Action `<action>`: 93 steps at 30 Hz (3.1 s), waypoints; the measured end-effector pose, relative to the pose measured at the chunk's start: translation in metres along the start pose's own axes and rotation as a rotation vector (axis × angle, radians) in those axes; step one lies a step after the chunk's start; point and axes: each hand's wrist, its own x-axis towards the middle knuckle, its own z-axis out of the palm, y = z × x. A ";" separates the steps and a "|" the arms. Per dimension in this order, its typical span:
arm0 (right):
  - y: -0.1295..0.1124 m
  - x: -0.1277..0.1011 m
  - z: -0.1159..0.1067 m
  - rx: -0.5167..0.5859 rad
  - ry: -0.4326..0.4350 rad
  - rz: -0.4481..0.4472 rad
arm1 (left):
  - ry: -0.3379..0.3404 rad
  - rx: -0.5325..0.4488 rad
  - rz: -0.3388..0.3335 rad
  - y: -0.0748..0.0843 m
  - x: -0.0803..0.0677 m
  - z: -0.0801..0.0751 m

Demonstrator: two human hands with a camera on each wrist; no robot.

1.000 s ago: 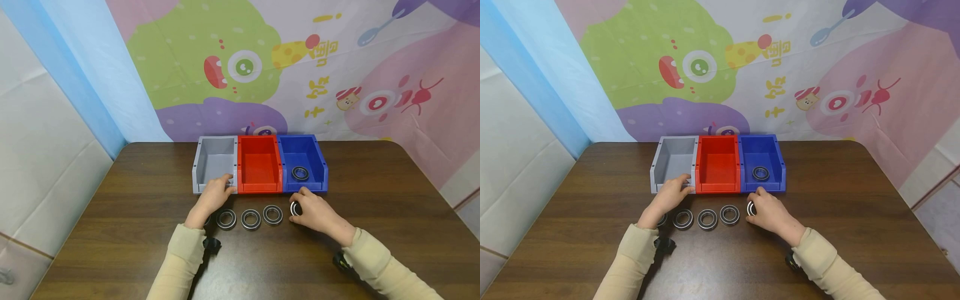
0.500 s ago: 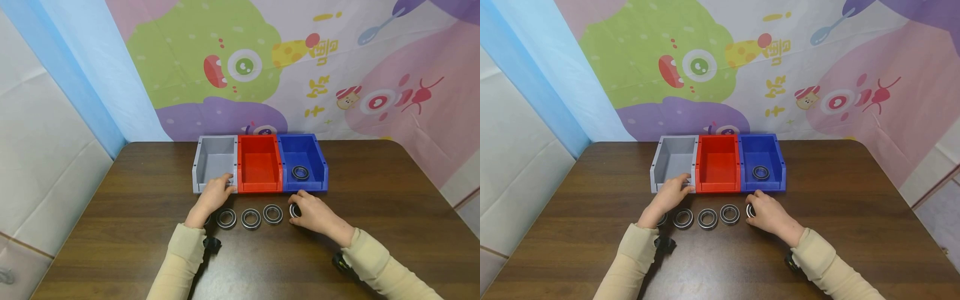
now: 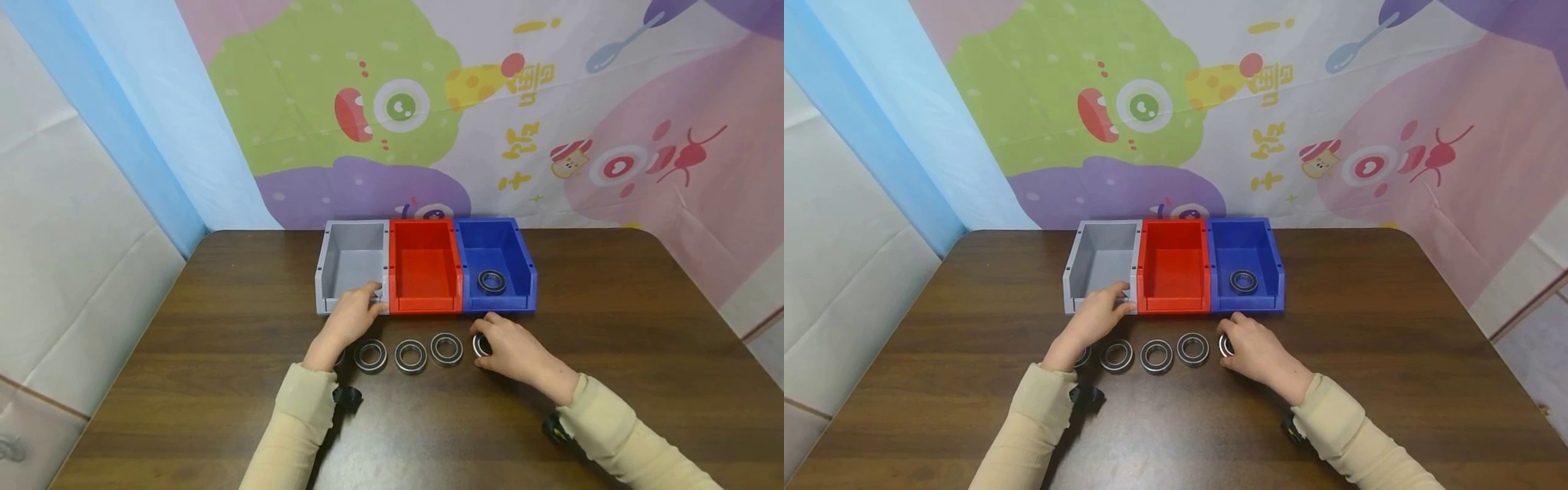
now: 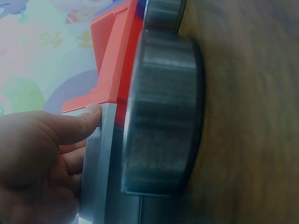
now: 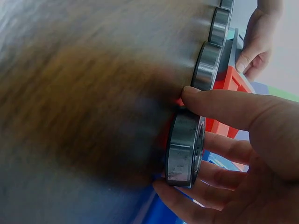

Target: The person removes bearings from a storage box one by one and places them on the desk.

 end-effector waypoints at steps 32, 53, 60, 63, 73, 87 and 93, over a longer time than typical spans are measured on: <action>0.001 -0.001 0.000 -0.019 -0.034 -0.039 | -0.013 -0.002 -0.015 -0.002 0.001 0.001; 0.036 0.046 -0.028 0.077 0.176 0.108 | -0.019 -0.013 -0.016 -0.002 0.001 0.001; 0.045 0.062 -0.024 0.076 0.218 0.148 | -0.017 -0.009 -0.010 -0.002 0.002 0.002; 0.047 0.066 -0.020 0.060 0.216 0.160 | -0.018 -0.011 -0.012 -0.002 0.002 0.002; 0.045 0.072 -0.016 -0.047 0.052 0.194 | -0.024 -0.008 -0.011 -0.002 0.002 -0.001; 0.049 0.077 -0.010 -0.042 0.019 0.166 | -0.024 -0.009 -0.011 0.000 0.002 -0.002; 0.051 0.078 -0.008 -0.028 0.041 0.175 | -0.026 -0.002 -0.008 0.000 0.002 -0.002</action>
